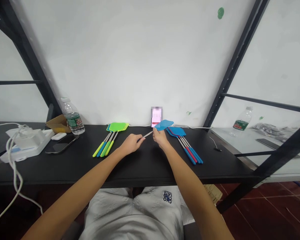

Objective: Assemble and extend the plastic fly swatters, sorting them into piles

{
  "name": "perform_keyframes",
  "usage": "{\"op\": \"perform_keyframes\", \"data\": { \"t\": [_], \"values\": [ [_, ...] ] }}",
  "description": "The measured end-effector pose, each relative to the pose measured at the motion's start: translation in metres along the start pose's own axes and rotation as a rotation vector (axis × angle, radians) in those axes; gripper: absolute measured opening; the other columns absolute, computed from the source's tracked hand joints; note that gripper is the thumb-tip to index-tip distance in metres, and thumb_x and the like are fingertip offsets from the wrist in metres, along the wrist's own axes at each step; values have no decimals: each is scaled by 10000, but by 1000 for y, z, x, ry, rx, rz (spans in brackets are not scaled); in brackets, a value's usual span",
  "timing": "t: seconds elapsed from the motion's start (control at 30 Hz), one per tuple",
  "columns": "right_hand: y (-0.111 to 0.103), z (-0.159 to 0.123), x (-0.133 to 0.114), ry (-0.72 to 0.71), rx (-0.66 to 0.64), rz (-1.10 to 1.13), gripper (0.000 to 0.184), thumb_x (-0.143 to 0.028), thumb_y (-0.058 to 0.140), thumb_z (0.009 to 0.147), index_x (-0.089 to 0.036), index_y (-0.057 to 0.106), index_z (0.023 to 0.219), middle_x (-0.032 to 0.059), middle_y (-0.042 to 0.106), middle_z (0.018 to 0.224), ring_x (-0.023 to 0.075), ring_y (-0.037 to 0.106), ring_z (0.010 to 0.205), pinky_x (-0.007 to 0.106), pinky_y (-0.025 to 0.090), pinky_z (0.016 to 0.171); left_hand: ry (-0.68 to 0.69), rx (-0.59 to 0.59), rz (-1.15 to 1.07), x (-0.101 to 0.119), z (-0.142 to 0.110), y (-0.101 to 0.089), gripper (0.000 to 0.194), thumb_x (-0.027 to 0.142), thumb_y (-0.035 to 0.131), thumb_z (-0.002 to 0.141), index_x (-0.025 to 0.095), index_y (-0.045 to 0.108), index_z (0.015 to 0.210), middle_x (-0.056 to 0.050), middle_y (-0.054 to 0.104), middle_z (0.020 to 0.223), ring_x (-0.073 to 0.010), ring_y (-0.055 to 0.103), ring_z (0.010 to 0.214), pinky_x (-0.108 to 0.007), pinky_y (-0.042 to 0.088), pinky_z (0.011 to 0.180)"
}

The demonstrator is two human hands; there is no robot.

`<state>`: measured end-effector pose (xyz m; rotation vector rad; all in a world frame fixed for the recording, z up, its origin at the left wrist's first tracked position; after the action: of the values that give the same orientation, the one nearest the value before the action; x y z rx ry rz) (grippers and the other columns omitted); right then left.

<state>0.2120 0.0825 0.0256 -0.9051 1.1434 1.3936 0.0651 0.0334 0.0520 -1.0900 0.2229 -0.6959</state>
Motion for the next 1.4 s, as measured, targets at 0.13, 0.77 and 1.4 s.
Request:
{"op": "perform_keyframes", "data": {
  "t": [0.13, 0.77, 1.4],
  "values": [
    [1, 0, 2, 14, 19, -6, 416, -331, 621, 831, -225, 294, 597, -95, 265, 442, 29, 224, 351, 159, 167, 324, -6, -21, 38, 2, 2, 1, 430, 430, 351, 977, 182, 686, 869, -101, 685, 765, -210, 627, 718, -279, 379, 662],
    [-95, 20, -8, 28, 324, 44, 348, -202, 565, 786, -216, 309, 550, -102, 237, 402, 22, 194, 321, 147, 124, 294, -55, -65, 165, -26, 0, -2, 375, 435, 353, 973, 214, 646, 900, -88, 687, 886, -221, 637, 865, -279, 396, 708],
    [-109, 11, -13, 3, 529, 37, 330, -238, 523, 759, -242, 242, 586, -87, 256, 417, 48, 199, 316, 203, 126, 286, -148, -35, 24, -34, -3, 5, 263, 329, 412, 954, 205, 625, 862, -69, 677, 951, -199, 609, 901, -270, 403, 720]
  ]
}}
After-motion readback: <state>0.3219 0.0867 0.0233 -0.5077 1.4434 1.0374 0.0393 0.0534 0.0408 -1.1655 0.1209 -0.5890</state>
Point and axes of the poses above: each hand's wrist, its own z-axis towards the middle knuckle, its own y-axis out of the palm, x = y × z, the point moved 9 cm from there along z, towards the middle knuckle
